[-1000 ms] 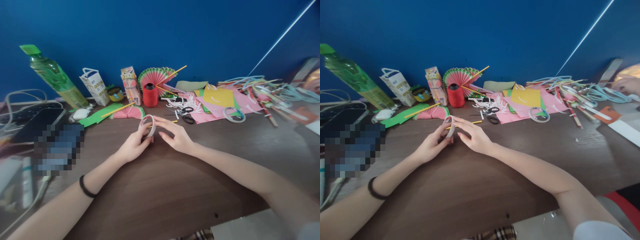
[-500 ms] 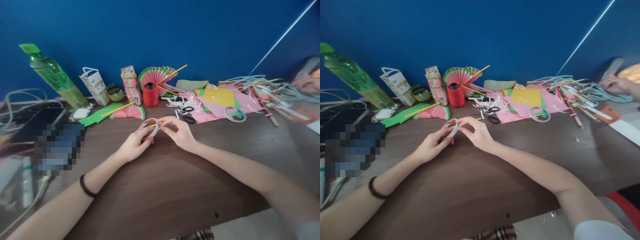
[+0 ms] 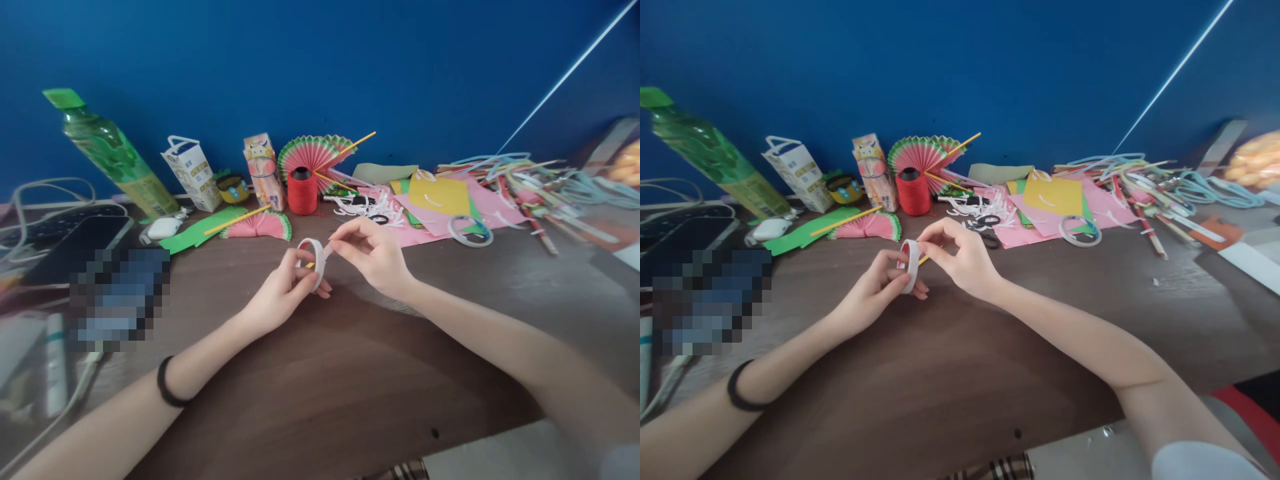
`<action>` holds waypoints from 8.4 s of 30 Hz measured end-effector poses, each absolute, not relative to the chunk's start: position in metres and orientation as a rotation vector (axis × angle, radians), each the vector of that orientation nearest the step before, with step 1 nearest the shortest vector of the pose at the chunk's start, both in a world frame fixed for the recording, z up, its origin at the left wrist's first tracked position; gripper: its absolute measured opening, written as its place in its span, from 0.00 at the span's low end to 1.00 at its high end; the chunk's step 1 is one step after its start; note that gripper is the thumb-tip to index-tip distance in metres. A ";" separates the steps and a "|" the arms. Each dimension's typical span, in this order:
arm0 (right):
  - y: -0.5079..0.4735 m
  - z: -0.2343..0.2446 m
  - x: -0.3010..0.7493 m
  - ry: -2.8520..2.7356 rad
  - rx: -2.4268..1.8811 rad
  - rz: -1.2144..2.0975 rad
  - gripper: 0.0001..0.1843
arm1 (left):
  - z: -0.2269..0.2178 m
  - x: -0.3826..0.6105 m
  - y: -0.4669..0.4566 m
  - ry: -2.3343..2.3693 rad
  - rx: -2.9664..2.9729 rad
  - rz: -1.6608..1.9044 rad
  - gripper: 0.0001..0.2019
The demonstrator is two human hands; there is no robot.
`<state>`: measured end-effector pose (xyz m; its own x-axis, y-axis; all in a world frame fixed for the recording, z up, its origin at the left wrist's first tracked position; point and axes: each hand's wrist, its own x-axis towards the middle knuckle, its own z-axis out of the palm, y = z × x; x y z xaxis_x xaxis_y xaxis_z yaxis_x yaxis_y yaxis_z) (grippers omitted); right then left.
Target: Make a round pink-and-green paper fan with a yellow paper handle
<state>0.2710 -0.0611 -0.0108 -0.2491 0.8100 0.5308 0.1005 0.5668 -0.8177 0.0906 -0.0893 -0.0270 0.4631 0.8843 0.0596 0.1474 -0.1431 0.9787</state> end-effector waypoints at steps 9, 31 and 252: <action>-0.064 -0.003 0.274 -1.721 -0.764 0.799 0.18 | -0.006 0.106 -0.107 0.914 1.287 0.756 0.11; -0.072 -0.015 0.264 -1.906 -0.798 0.772 0.04 | -0.012 0.100 -0.102 1.293 1.661 0.871 0.10; -0.097 -0.020 0.259 -1.894 -0.529 0.609 0.07 | -0.007 0.096 -0.090 1.166 1.436 1.031 0.20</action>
